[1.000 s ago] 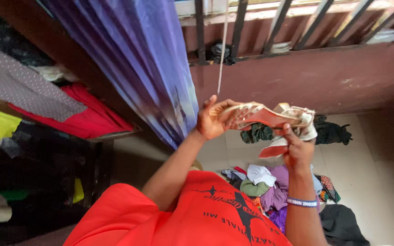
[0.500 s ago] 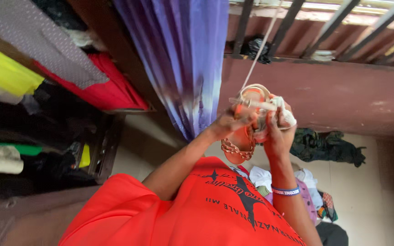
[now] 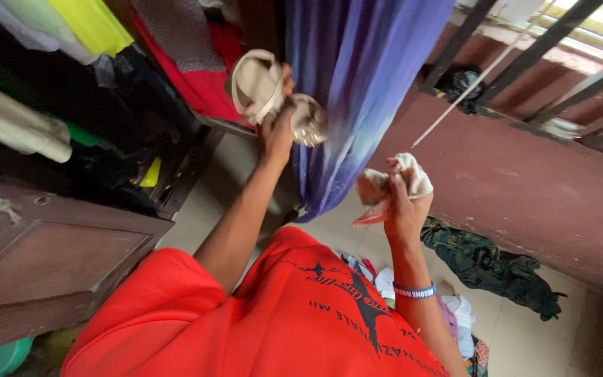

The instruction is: The person cleans a pair of black sandals and a pair of beige high-heeled shoes by wiping them with a cloth and then places them inside a wardrobe.

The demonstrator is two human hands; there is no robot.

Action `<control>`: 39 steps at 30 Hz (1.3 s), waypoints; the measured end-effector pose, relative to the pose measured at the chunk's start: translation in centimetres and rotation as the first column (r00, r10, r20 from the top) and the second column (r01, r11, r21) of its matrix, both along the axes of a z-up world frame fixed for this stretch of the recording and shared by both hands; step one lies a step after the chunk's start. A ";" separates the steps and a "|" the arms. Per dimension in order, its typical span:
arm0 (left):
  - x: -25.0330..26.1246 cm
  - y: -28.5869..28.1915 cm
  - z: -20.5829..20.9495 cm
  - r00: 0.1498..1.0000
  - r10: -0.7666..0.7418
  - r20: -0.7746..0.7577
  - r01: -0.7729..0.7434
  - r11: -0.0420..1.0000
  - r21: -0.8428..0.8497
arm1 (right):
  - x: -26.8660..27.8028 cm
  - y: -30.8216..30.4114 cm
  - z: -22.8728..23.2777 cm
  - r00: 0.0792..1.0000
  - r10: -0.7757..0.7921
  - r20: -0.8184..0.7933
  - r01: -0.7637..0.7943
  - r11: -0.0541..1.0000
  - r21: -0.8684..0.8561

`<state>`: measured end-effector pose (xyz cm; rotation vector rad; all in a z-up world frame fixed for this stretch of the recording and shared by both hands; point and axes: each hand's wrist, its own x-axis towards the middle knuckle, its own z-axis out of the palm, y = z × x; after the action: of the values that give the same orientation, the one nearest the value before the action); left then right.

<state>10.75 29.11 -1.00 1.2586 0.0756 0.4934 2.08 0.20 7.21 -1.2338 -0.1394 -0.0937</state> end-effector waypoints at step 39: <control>10.0 7.5 -2.8 0.941 -0.268 -0.207 0.247 0.961 -0.125 | 13.4 13.4 11.1 0.756 0.480 0.445 -0.030 0.705 -0.708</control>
<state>20.77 36.58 -3.76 1.2030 0.1200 0.1188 15.52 13.58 18.33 -1.8637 -1.0085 -0.1911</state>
